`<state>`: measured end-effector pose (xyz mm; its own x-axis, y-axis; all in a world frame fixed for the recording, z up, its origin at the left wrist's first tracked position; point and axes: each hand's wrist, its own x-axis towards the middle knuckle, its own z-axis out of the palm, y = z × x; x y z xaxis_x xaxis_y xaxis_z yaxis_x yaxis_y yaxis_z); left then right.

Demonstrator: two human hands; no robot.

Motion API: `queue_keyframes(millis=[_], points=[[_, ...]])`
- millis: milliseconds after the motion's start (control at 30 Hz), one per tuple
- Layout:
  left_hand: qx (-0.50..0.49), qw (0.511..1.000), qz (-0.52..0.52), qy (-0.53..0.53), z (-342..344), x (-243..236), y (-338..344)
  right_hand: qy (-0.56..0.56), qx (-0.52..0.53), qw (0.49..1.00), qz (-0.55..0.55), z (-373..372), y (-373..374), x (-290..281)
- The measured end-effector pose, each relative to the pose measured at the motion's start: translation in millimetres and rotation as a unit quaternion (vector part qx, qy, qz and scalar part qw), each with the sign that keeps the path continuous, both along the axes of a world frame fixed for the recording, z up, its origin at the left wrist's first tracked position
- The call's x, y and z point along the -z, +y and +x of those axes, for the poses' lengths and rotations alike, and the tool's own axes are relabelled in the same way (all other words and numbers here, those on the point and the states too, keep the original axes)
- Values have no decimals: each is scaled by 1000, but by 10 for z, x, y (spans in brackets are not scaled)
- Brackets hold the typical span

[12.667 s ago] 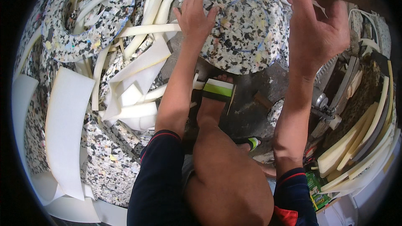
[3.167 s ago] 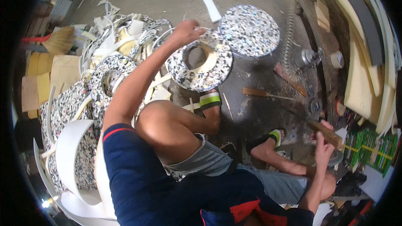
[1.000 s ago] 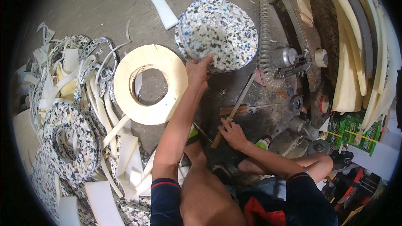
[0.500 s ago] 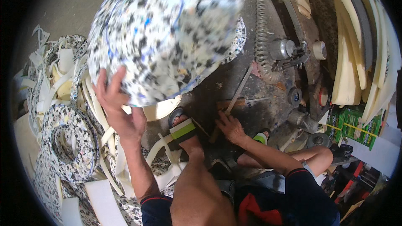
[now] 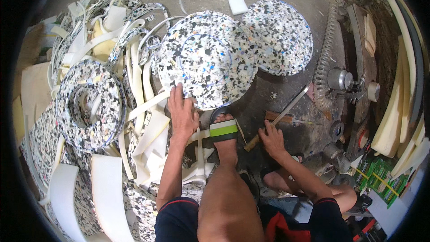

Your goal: The person uses a chisel to carve and shape the edges of circular composite discs made of recycled material. They hold each disc with one hand and repeatedly strike the chisel with the other to remove material, then rotate the disc to work on different sections.

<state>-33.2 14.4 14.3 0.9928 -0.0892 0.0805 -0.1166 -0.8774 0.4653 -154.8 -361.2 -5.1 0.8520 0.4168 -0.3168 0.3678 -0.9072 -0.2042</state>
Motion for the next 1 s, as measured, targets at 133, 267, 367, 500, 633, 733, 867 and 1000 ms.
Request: queue_keyframes(millis=[133, 267, 367, 500, 633, 733, 867, 1000], points=[[-199, 974, -112, -16, 23, -138, -44, -7, -57, 998, 15, 107, -63, -232], [-403, 824, -382, 113, 184, -72, 5, -22, -64, 997, 46, 342, -138, -758], [-414, 772, -459, 150, 297, -6, 48, -12, -27, 995, 97, 567, -158, -1250], [-427, 788, -423, 129, 490, 104, 45, -30, 36, 984, 173, 651, -74, -1648], [-436, 757, -460, 156, 541, 153, 56, 5, -10, 981, 191, 204, 82, -1377], [-366, 677, -626, 128, 478, 171, 68, 121, -43, 987, 96, -231, 60, -873], [-387, 686, -602, 134, 355, 207, 51, 60, -49, 992, 96, -547, -46, -304], [-459, 647, -596, 128, 227, 223, 82, 38, -19, 990, 135, -544, -42, -210]])
